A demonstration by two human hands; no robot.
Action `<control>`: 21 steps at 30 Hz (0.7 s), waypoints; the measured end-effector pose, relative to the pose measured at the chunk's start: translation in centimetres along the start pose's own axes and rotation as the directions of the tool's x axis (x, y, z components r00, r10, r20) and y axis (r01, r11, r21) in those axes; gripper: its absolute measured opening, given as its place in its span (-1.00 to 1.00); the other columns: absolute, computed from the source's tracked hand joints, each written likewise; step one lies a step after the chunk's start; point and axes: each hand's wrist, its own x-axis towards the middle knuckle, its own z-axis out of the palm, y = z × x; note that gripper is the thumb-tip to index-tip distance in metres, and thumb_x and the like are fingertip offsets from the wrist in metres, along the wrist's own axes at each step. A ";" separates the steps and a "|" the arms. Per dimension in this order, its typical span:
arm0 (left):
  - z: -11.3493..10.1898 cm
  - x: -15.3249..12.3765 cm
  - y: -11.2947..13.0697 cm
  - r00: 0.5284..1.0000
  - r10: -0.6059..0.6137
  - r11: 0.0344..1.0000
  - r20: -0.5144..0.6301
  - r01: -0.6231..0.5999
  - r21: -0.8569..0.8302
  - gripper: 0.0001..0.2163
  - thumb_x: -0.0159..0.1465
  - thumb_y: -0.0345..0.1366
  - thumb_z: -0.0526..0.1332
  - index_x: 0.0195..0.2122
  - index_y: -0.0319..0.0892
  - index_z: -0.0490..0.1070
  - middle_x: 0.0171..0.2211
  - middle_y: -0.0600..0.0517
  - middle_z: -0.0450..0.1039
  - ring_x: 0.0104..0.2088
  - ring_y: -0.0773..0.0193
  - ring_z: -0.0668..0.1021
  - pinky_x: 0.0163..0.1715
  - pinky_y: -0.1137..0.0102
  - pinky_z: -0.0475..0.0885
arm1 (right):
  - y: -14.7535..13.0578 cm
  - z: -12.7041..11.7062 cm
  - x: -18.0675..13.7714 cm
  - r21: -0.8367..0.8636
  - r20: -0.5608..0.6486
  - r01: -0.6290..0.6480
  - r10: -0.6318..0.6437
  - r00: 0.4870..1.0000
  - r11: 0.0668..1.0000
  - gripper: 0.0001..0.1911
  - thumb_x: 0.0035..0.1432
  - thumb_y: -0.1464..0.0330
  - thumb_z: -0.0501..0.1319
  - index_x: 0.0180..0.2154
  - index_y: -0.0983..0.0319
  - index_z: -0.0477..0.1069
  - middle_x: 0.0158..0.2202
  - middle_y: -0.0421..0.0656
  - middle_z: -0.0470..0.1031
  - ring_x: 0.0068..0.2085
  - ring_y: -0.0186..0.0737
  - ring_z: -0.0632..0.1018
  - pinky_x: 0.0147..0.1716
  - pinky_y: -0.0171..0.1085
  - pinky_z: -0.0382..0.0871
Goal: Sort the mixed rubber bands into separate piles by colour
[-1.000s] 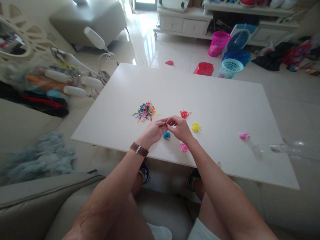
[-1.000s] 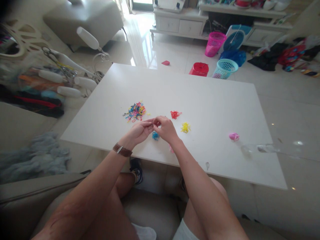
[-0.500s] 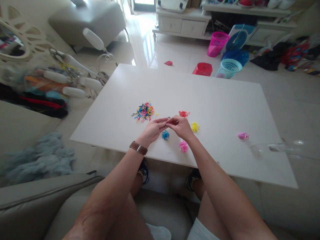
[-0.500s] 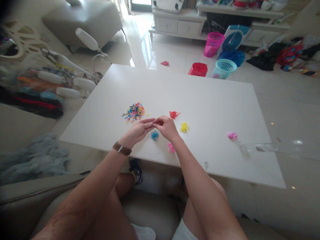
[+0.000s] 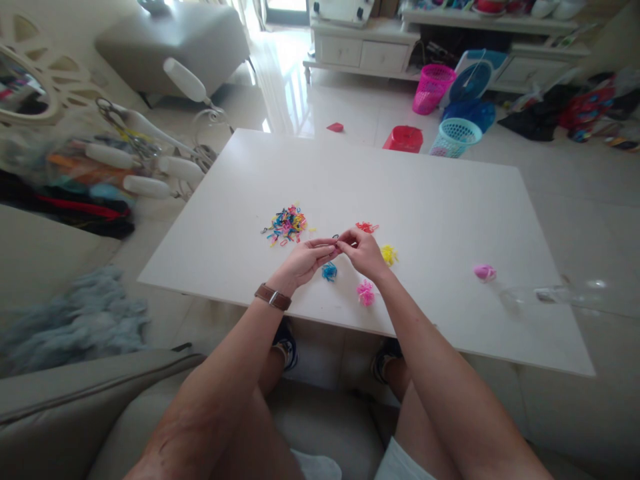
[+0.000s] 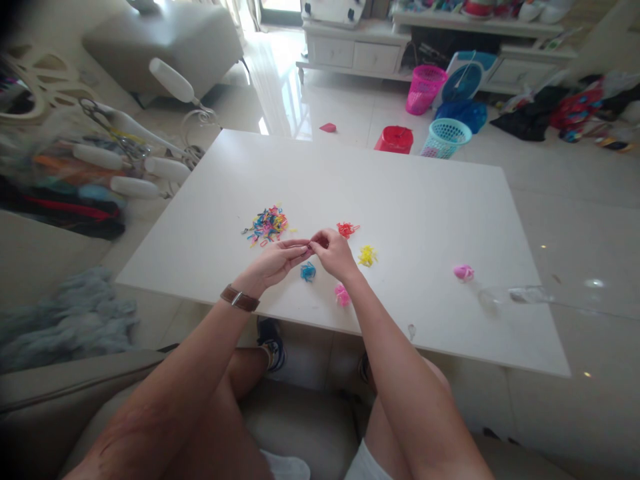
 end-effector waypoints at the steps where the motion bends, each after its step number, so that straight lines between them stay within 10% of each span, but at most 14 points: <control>1: 0.0 -0.1 0.0 1.000 -0.005 1.000 0.002 0.005 -0.001 -0.85 0.18 -0.67 0.29 -0.29 -0.38 0.59 -0.27 -0.17 0.62 -0.25 0.30 0.66 0.01 0.37 0.53 | 0.0 0.1 0.0 0.019 -0.001 -0.009 0.009 1.000 1.000 -0.93 0.10 0.34 0.24 -0.38 0.22 0.45 -0.41 -0.18 0.53 -0.36 -0.24 0.55 -0.30 -0.23 0.45; 15: 0.1 0.2 0.2 0.998 -0.055 0.995 -0.026 0.052 -0.089 -0.79 0.22 -0.70 0.14 -0.34 -0.39 0.55 -0.40 -0.10 0.56 -0.42 0.44 0.58 -0.34 0.60 0.50 | 1.5 0.6 1.1 0.209 -0.099 -0.066 0.088 0.991 0.976 -0.80 0.05 0.22 0.29 -0.35 0.22 0.43 -0.41 -0.18 0.53 -0.36 -0.24 0.55 -0.27 -0.23 0.48; 21: -0.3 0.3 0.5 0.998 -0.037 0.995 -0.052 0.032 -0.089 -0.84 0.24 -0.66 0.21 -0.28 -0.36 0.54 -0.32 -0.13 0.61 -0.42 0.44 0.59 -0.35 0.59 0.52 | 3.5 0.5 1.7 -0.024 -0.268 -0.169 0.156 0.951 0.985 -0.89 0.03 0.30 0.27 -0.41 0.22 0.49 -0.45 -0.16 0.56 -0.38 -0.21 0.56 -0.24 -0.20 0.47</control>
